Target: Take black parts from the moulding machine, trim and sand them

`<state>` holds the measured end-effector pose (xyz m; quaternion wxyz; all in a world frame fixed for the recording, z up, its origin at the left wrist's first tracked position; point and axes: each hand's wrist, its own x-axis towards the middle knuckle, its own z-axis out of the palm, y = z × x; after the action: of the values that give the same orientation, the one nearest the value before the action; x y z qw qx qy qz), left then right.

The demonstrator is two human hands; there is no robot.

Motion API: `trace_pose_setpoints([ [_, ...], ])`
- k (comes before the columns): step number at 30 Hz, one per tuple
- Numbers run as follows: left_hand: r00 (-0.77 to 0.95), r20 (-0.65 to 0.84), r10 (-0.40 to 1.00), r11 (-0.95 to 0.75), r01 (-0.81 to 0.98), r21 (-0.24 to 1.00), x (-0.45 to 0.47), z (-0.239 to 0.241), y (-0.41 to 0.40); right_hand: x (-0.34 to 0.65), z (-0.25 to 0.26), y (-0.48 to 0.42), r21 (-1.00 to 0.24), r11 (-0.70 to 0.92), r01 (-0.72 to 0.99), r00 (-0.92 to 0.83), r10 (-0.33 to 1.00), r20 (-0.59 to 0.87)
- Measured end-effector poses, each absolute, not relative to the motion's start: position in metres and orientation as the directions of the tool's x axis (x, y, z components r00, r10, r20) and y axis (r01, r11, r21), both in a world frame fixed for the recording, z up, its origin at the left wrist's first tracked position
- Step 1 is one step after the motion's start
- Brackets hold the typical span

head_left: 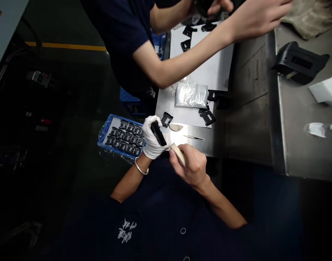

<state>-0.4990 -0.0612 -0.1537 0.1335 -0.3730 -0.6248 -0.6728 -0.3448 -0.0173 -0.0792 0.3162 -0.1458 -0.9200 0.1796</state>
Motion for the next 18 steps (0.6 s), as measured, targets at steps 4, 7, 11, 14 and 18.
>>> trace_pose_setpoints([
  [4, -0.717, 0.629, 0.301, -0.175, 0.607, 0.775, -0.491, -0.150, -0.059, -0.354, -0.074, -0.018, -0.369, 0.919, 0.139, -0.778, 0.331, 0.534],
  [7, -0.755, 0.564, 0.335, -0.199, 0.528, 0.826, -0.483, -0.150, -0.060, -0.359, -0.073, -0.019, -0.353, 0.923, 0.153, -0.767, 0.336, 0.547],
  [11, -0.817, 0.507, 0.276, -0.183, 0.473, 0.862, -0.475, -0.152, -0.061, -0.358, -0.073, -0.020, -0.369, 0.919, 0.138, -0.807, 0.321, 0.497],
  [14, -0.815, 0.500, 0.294, -0.174, 0.469, 0.866, -0.471, -0.151, -0.062, -0.358, -0.072, -0.020, -0.370, 0.914, 0.163, -0.811, 0.338, 0.478],
  [18, -0.852, 0.422, 0.310, -0.201, 0.375, 0.905, -0.469, -0.148, -0.064, -0.357, -0.073, -0.021, -0.378, 0.910, 0.169, -0.815, 0.345, 0.465],
])
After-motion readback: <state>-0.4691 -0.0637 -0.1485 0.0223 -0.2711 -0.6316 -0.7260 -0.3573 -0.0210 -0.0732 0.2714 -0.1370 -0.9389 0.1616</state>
